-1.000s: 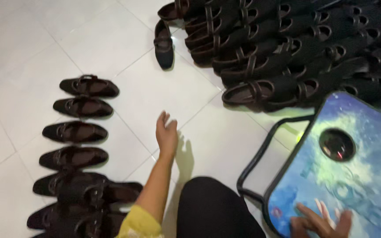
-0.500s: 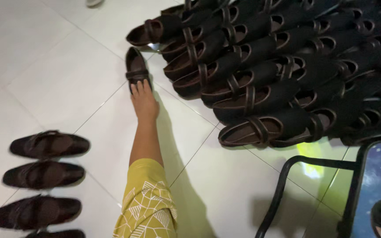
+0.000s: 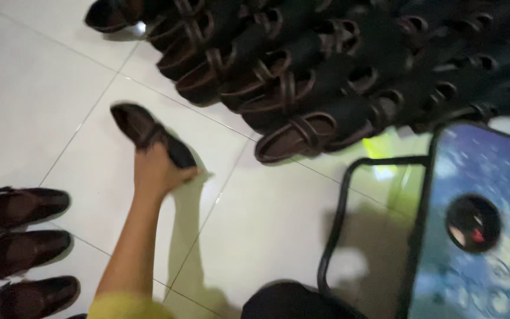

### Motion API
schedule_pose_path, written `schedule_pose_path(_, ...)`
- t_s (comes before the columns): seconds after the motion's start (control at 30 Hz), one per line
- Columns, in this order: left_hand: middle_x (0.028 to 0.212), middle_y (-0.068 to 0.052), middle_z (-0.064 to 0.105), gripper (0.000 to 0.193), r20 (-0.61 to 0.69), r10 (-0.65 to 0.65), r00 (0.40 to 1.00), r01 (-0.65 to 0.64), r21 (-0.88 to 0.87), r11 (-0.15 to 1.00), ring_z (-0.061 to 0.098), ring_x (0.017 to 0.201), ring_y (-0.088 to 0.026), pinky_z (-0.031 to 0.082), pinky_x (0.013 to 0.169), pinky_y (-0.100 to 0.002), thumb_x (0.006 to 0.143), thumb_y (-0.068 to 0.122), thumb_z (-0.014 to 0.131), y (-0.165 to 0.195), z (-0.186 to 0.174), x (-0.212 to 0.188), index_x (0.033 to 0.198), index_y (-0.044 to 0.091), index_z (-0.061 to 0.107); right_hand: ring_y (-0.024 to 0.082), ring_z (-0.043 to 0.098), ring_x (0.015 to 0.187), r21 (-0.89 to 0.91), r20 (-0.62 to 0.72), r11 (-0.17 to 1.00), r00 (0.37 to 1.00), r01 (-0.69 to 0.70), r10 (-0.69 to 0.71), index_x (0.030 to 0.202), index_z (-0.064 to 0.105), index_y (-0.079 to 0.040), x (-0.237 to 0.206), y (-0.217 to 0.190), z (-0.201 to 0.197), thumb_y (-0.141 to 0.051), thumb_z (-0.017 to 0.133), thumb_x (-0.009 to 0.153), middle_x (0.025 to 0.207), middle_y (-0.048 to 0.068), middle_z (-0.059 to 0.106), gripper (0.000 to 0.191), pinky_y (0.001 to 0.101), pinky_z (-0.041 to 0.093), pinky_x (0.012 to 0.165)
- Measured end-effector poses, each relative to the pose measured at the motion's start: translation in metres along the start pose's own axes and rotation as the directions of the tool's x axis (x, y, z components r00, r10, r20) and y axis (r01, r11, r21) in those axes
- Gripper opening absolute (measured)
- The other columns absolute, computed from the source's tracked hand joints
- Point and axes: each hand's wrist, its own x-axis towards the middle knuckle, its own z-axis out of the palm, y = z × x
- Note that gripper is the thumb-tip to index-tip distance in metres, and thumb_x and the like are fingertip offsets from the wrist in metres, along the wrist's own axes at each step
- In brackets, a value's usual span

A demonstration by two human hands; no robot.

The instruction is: The person sits on the floor with a lap tray, dips small black flower-shaped pieces into a container of glue, and presses them onto the strap of a black Mary Jane shoe. They work on one shoe at a time, placing flowers across the strap, with many finished shoes piled around on the floor.

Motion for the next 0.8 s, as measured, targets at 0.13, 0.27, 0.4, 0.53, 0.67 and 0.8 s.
schedule_pose_path(0.13, 0.108, -0.025, 0.07, 0.095, 0.24, -0.082, 0.967, 0.183, -0.439, 0.88, 0.072, 0.098, -0.037, 0.058, 0.083, -0.044, 0.063, 0.056, 0.089, 0.028, 0.03, -0.1, 0.127, -0.006, 0.056, 0.032, 0.062, 0.117, 0.026, -0.041, 1.0, 0.999, 0.0, 0.001, 0.144, 0.043, -0.013, -0.023, -0.002, -0.024, -0.014, 0.064, 0.087, 0.123, 0.013, 0.065, 0.06, 0.0509, 0.041, 0.114)
schedule_pose_path(0.27, 0.102, -0.019, 0.074, 0.092, 0.127, 0.203, 0.971, -0.125, -0.457, 0.881, 0.062, 0.099, -0.036, 0.05, 0.088, -0.044, 0.068, 0.046, 0.093, 0.073, 0.043, -0.166, 0.136, -0.003, 0.054, 0.034, 0.061, 0.12, 0.07, -0.087, 0.998, 0.996, 0.008, -0.002, 0.142, 0.047, -0.011, -0.036, -0.006, -0.033, -0.014, 0.063, 0.087, 0.125, 0.014, 0.064, 0.057, 0.0505, 0.042, 0.112)
schedule_pose_path(0.4, 0.102, -0.017, 0.067, 0.082, 0.211, 0.042, 0.977, 0.141, -0.777, 0.613, 0.064, 0.09, -0.025, 0.055, 0.078, -0.037, 0.077, 0.034, 0.083, 0.131, 0.011, -0.204, 0.145, 0.003, 0.05, 0.036, 0.06, 0.123, 0.219, -0.116, 0.976, 0.993, 0.012, 0.014, 0.14, 0.05, -0.01, -0.053, -0.025, -0.041, -0.014, 0.062, 0.088, 0.128, 0.015, 0.064, 0.054, 0.0501, 0.043, 0.11)
schedule_pose_path(0.53, 0.112, -0.015, 0.068, 0.071, 0.107, 0.215, 0.971, 0.033, -0.946, 0.322, 0.065, 0.096, -0.022, 0.055, 0.081, -0.036, 0.09, 0.023, 0.072, 0.186, -0.06, -0.239, 0.152, 0.002, 0.045, 0.038, 0.059, 0.127, 0.431, -0.053, 0.902, 0.999, 0.024, -0.002, 0.138, 0.053, -0.009, -0.074, -0.044, -0.064, -0.014, 0.061, 0.088, 0.13, 0.016, 0.063, 0.051, 0.0498, 0.044, 0.109)
schedule_pose_path(0.67, 0.141, -0.028, 0.055, 0.082, -0.206, 0.603, 0.771, -0.492, -0.794, 0.358, 0.054, 0.131, -0.037, 0.04, 0.108, -0.046, 0.087, 0.009, 0.076, 0.252, -0.115, -0.275, 0.156, -0.007, 0.035, 0.035, 0.064, 0.117, 0.482, -0.137, 0.858, 0.982, 0.181, -0.13, 0.137, 0.052, -0.003, -0.064, -0.051, -0.087, -0.013, 0.064, 0.091, 0.129, 0.02, 0.063, 0.048, 0.0451, 0.05, 0.102)
schedule_pose_path(0.8, 0.14, -0.024, 0.063, 0.081, -0.256, 0.649, 0.717, -0.67, -0.513, 0.537, 0.058, 0.128, -0.038, 0.034, 0.116, -0.051, 0.09, 0.018, 0.078, 0.344, -0.114, -0.288, 0.156, -0.004, 0.036, 0.036, 0.068, 0.112, 0.477, -0.344, 0.749, 0.882, 0.459, -0.322, 0.137, 0.046, -0.001, -0.056, -0.051, -0.115, -0.006, 0.062, 0.1, 0.13, 0.019, 0.062, 0.041, 0.0465, 0.056, 0.099)
